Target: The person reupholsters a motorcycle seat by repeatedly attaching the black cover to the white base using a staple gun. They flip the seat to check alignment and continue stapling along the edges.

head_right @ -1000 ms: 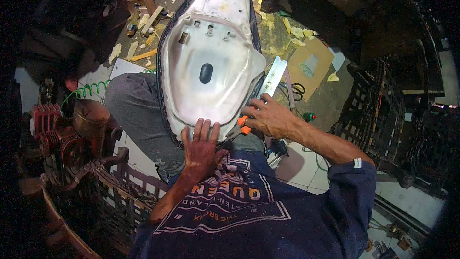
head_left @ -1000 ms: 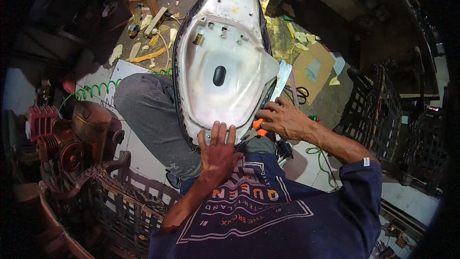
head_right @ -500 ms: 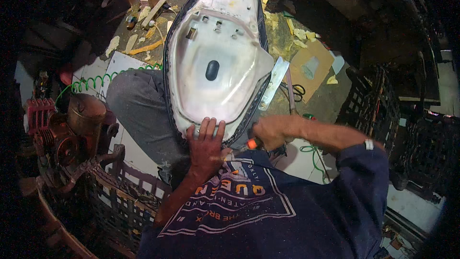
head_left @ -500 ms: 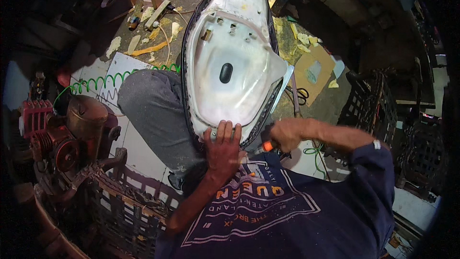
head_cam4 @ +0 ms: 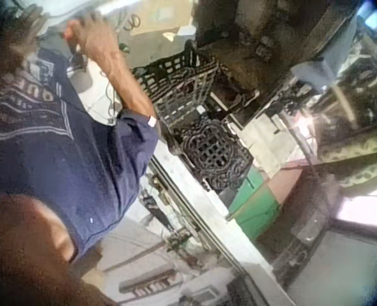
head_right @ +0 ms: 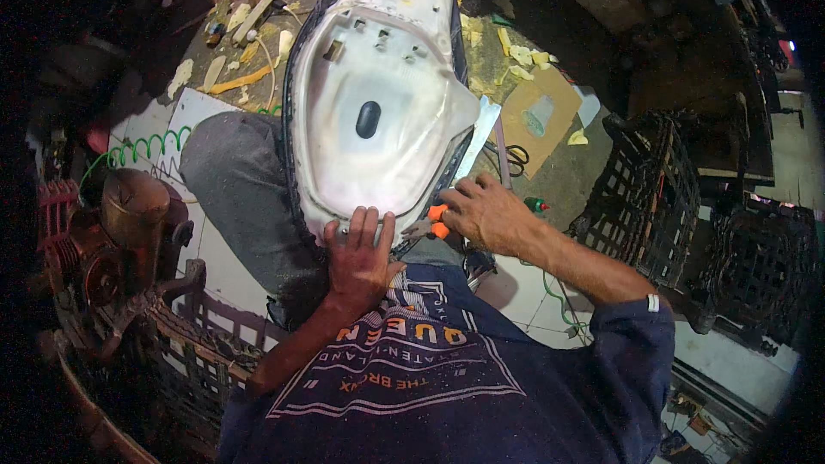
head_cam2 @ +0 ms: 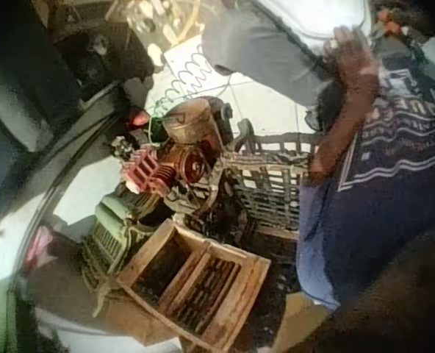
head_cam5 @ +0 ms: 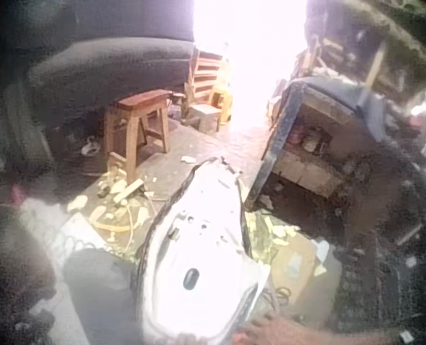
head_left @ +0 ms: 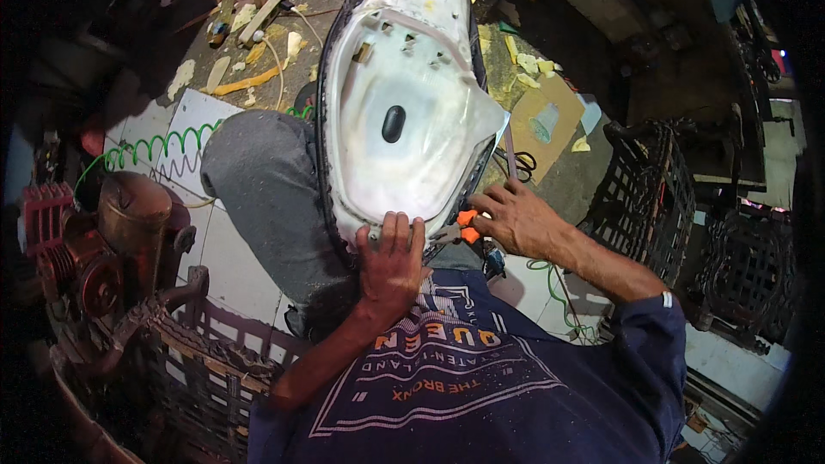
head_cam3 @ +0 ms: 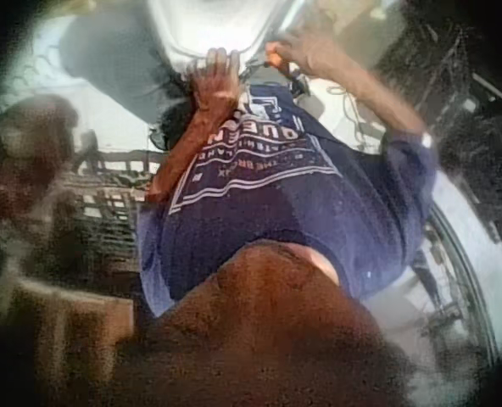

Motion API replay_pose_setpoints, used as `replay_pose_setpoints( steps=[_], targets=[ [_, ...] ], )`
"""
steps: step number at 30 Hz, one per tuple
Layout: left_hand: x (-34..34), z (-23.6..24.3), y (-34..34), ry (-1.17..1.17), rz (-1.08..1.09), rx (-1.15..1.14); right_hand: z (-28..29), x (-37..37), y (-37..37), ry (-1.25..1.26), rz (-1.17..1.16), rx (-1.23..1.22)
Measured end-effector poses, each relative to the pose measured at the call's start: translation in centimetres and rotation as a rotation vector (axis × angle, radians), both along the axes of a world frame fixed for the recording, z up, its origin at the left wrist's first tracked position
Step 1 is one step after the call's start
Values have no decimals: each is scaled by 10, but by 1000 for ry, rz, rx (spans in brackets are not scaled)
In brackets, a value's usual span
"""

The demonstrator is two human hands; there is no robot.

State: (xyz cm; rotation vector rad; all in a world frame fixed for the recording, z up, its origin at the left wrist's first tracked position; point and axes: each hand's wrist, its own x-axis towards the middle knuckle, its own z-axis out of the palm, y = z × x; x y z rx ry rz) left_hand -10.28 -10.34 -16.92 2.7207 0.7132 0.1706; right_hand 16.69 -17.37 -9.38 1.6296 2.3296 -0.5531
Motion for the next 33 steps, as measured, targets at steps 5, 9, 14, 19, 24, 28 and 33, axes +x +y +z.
replay_pose_setpoints(
  steps=[5, 9, 14, 19, 24, 28, 33],
  targets=[
    [-2, 1, -1, 11, 4, -16, -10, 8, 40, 3, 221, -1],
    [-1, 4, 1, 37, 15, -55, -21, 8, 60, -10, 282, -135],
    [0, 8, 1, 79, 25, -80, -27, -1, 58, -32, 64, -436],
    [1, 8, 2, 62, 36, -28, -14, 8, 41, 10, 119, -107],
    [2, 8, 5, 69, 20, -40, -5, 3, 59, -76, 331, -88],
    [1, 8, 6, 58, 45, -75, 4, -9, 84, -167, 467, -113],
    [0, 9, 8, 40, 48, -160, 2, -16, 94, -223, 502, -152]
  ],
)
